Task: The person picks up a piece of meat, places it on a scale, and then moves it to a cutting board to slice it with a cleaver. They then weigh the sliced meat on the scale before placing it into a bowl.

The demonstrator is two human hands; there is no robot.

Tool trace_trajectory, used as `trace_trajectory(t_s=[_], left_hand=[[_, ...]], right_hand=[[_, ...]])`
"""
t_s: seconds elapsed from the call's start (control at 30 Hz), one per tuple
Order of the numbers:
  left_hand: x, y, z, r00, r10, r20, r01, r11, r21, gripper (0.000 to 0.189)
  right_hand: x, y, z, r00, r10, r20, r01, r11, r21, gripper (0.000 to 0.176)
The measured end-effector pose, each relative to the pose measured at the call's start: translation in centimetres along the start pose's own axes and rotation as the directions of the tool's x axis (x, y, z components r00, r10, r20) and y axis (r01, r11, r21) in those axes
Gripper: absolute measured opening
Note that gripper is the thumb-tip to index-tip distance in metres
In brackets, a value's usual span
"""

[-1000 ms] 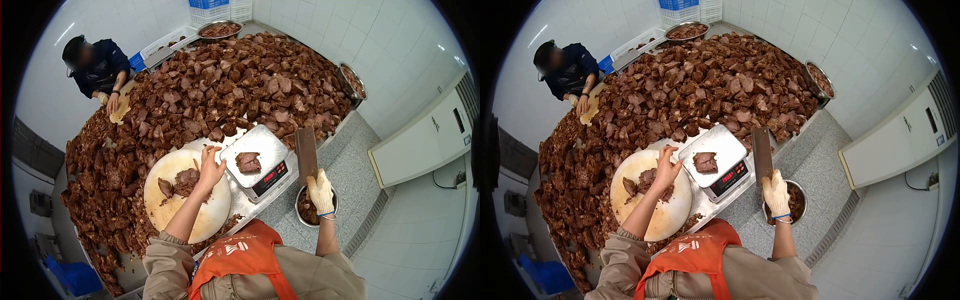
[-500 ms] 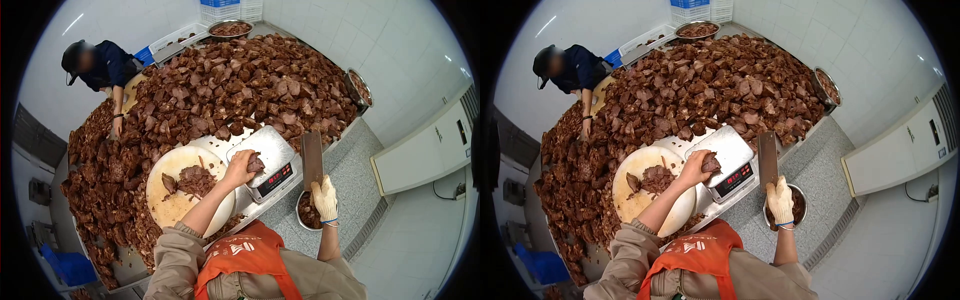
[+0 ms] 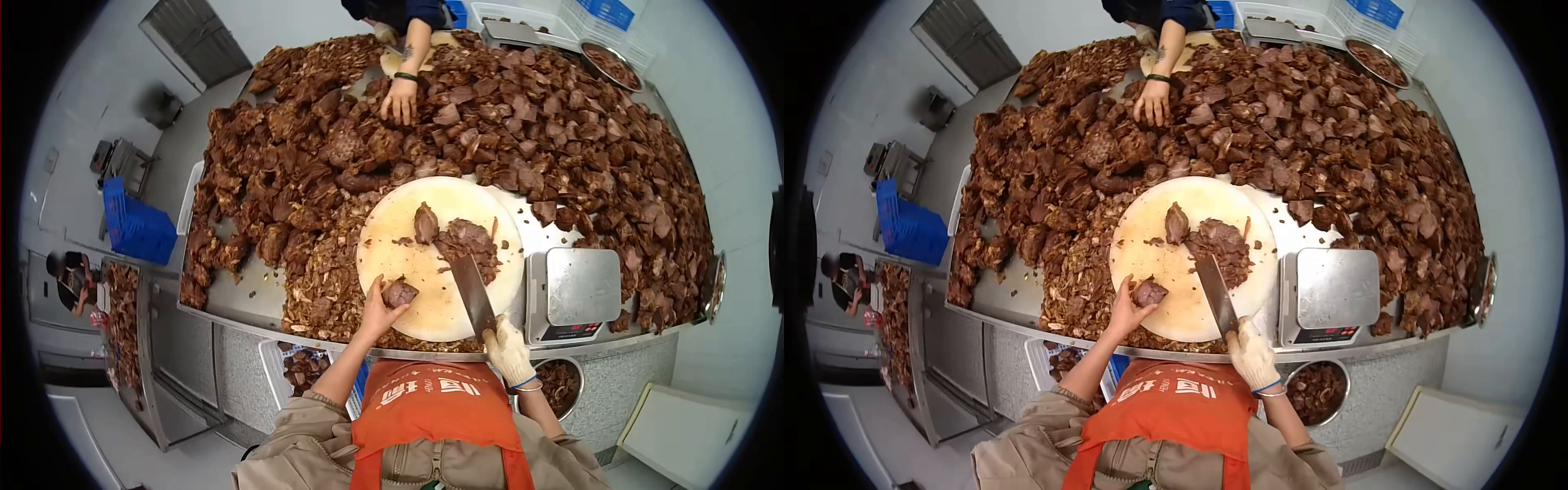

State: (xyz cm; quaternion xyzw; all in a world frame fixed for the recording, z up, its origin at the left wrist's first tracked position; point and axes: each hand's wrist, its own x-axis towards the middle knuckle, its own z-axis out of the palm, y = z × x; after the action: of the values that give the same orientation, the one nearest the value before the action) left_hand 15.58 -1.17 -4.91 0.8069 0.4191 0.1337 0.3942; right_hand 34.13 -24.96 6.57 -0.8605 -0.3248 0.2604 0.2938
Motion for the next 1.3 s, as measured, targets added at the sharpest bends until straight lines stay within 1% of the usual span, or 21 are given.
trace_trajectory(t_s=[0.03, 0.07, 0.13, 0.2, 0.23, 0.27, 0.33, 0.4, 0.47, 0.5, 0.57, 0.63, 0.67, 0.7, 0.73, 0.83, 0.9, 1.03, 1.1, 1.2, 1.3], left_hand=[[-0.6, -0.9, -0.3, 0.999, -0.009, -0.047, 0.004, 0.996, -0.092, 0.079], [-1.0, -1.9, -1.2, 0.997, 0.026, -0.076, -0.029, 0.999, -0.035, 0.075], [-1.8, -2.3, -2.9, 0.987, 0.127, -0.095, -0.122, 0.991, 0.054, 0.063], [-1.6, -1.2, -3.3, 0.961, 0.276, 0.027, -0.276, 0.946, 0.167, 0.059], [-1.0, -0.5, -3.1, 0.940, 0.338, 0.053, -0.342, 0.921, 0.185, 0.060], [-0.4, -1.0, -2.4, 0.941, 0.333, 0.057, -0.338, 0.924, 0.179, 0.060], [0.8, -2.6, -0.7, 0.942, 0.258, 0.213, -0.278, 0.958, 0.072, 0.062], [1.2, -2.1, 0.1, 0.945, 0.272, 0.184, -0.297, 0.946, 0.127, 0.065], [1.0, -1.4, 1.3, 0.993, 0.111, -0.028, -0.112, 0.992, -0.050, 0.067], [0.4, -0.7, 1.7, 0.987, 0.136, -0.080, -0.140, 0.989, -0.049, 0.069], [-1.3, 1.2, 1.3, 0.973, -0.111, 0.201, 0.156, 0.962, -0.225, 0.070], [-1.6, 1.7, 0.3, 0.939, -0.164, 0.303, 0.226, 0.958, -0.179, 0.066], [-1.1, 1.6, -0.3, 0.981, 0.077, 0.178, -0.081, 0.997, 0.018, 0.063], [-0.4, 1.6, -1.1, 0.934, 0.340, 0.106, -0.356, 0.903, 0.241, 0.061], [1.0, 1.6, -1.8, 0.855, 0.490, 0.171, -0.519, 0.811, 0.270, 0.058], [2.3, -1.4, 0.4, 0.822, 0.463, 0.330, -0.536, 0.825, 0.178, 0.058], [0.4, -0.3, 0.6, 0.889, 0.376, 0.260, -0.423, 0.893, 0.153, 0.054], [-1.2, 1.4, 0.1, 0.870, 0.474, 0.135, -0.491, 0.813, 0.312, 0.053], [-0.7, -0.1, 1.1, 0.858, 0.491, 0.148, -0.513, 0.823, 0.245, 0.054], [-0.4, -0.3, 1.4, 0.877, 0.407, 0.256, -0.462, 0.859, 0.220, 0.052], [-0.2, 0.2, 1.7, 0.879, 0.438, 0.189, -0.473, 0.851, 0.229, 0.054]], right_hand=[[0.5, 0.0, 1.1, 0.998, -0.042, 0.035, 0.044, 0.998, -0.050, 0.023], [0.6, 0.4, 2.4, 0.984, -0.178, 0.011, 0.177, 0.968, -0.180, 0.026], [1.1, -0.6, 3.5, 0.971, -0.238, 0.025, 0.238, 0.954, -0.180, 0.030], [1.9, -0.8, 4.7, 0.940, -0.341, 0.030, 0.339, 0.917, -0.211, 0.038], [2.5, -0.6, 5.5, 0.942, -0.335, 0.040, 0.335, 0.917, -0.215, 0.038], [3.0, -0.5, 6.4, 0.946, -0.321, 0.045, 0.322, 0.918, -0.231, 0.038], [3.9, -0.8, 7.4, 0.953, -0.299, 0.051, 0.302, 0.920, -0.251, 0.038], [4.5, -1.0, 8.0, 0.961, -0.267, 0.070, 0.276, 0.917, -0.287, 0.039], [4.5, -0.9, 8.5, 0.967, -0.242, 0.073, 0.253, 0.933, -0.254, 0.038], [4.7, -0.8, 8.6, 0.971, -0.228, 0.070, 0.238, 0.946, -0.221, 0.038], [4.8, -0.1, 9.3, 0.975, -0.213, 0.064, 0.222, 0.952, -0.209, 0.037], [4.7, 0.0, 9.6, 0.979, -0.194, 0.060, 0.202, 0.961, -0.191, 0.036], [4.7, -0.2, 9.7, 0.982, -0.176, 0.065, 0.185, 0.966, -0.182, 0.036], [4.7, -0.3, 9.7, 0.985, -0.160, 0.071, 0.170, 0.970, -0.173, 0.035], [4.8, -0.3, 9.9, 0.986, -0.151, 0.070, 0.161, 0.972, -0.171, 0.035], [4.9, -0.4, 10.0, 0.985, -0.149, 0.090, 0.162, 0.972, -0.171, 0.034], [5.2, -0.5, 9.4, 0.975, -0.219, 0.047, 0.223, 0.969, -0.107, 0.036], [5.0, -3.6, 6.1, 0.943, -0.318, 0.098, 0.333, 0.901, -0.277, 0.036], [5.3, -5.2, 5.4, 0.925, -0.361, 0.120, 0.380, 0.859, -0.343, 0.036], [5.9, -5.3, 5.9, 0.879, -0.367, 0.303, 0.476, 0.656, -0.585, 0.023], [6.3, -5.3, 5.0, 0.832, -0.461, 0.308, 0.539, 0.543, -0.644, 0.025]])
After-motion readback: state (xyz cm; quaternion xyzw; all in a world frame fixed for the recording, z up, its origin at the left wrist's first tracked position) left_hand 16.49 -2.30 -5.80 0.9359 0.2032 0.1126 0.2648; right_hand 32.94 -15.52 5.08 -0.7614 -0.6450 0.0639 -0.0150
